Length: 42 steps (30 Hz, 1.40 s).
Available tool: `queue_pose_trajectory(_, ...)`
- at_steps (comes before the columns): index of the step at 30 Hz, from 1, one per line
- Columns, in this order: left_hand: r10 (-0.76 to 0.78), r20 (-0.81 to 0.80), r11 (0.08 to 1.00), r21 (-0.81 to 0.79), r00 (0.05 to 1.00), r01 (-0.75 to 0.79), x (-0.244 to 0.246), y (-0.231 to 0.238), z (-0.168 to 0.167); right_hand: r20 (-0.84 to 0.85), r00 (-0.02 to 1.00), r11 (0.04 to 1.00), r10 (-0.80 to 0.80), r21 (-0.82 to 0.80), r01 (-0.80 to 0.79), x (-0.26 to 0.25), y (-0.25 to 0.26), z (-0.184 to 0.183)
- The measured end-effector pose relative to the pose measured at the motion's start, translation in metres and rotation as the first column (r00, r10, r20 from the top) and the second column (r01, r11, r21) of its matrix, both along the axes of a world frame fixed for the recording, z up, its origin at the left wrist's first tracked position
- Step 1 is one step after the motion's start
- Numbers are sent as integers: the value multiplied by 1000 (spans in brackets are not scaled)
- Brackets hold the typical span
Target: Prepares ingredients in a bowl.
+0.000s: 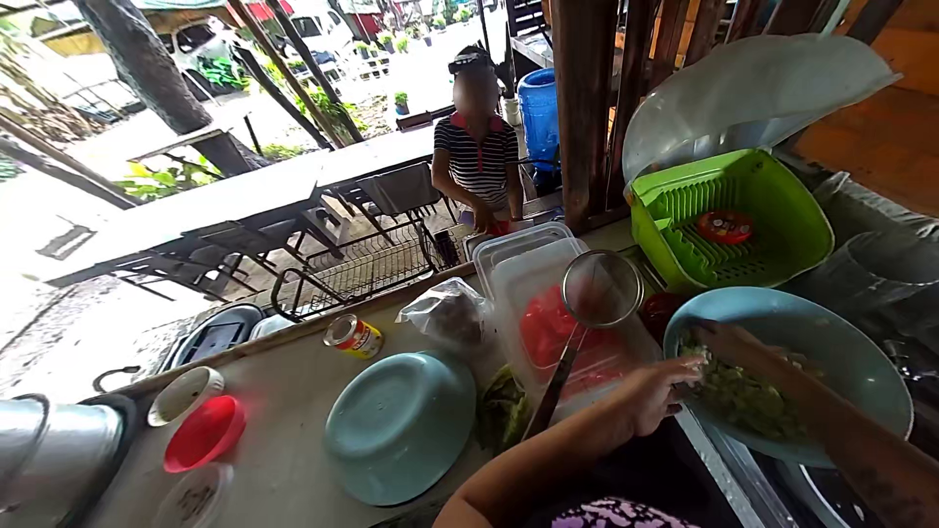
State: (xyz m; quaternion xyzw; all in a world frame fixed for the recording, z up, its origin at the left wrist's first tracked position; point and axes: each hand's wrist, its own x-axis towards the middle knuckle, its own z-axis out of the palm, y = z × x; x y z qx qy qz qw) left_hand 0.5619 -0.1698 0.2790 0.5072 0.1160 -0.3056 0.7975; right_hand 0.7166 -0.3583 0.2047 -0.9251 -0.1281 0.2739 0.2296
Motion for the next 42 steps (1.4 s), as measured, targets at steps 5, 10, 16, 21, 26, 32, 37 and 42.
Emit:
queue_pose_trajectory(5, 18, 12, 1000, 9, 1000, -18, -1, 0, 1, 31, 917, 914, 398, 76, -399, -19, -1, 9)
queue_pose_trajectory(10, 50, -3, 999, 0, 999, -50, 0, 1, 0, 50, 858, 854, 511, -142, -500, -50, -28, 33)
queue_pose_trajectory(16, 47, 2, 999, 3, 999, -47, -1, -1, 2, 270, 867, 908, 418, -86, -410, -70, -67, 20)
queue_pose_trajectory(21, 36, 11, 999, 22, 999, -36, 0, -2, -1, 274, 887, 928, 372, -102, -358, -84, -65, 29)
queue_pose_trajectory(26, 63, 114, 994, 87, 991, -73, -16, -2, 19, 253, 934, 967, 253, -108, -233, -107, -53, 78)
queue_pose_trajectory(32, 41, 263, 997, 51, 964, -57, -29, 19, 25, 545, 838, 992, 16, 93, -80, -109, -45, 64)
queue_pose_trajectory(37, 87, 65, 995, 41, 994, -89, -19, 20, 5, 508, 861, 987, -15, 143, -67, -98, -57, 58)
queue_pose_trajectory(42, 56, 62, 998, 22, 997, -57, -19, 17, 5, 543, 835, 993, -90, 111, 35, -106, -58, 64)
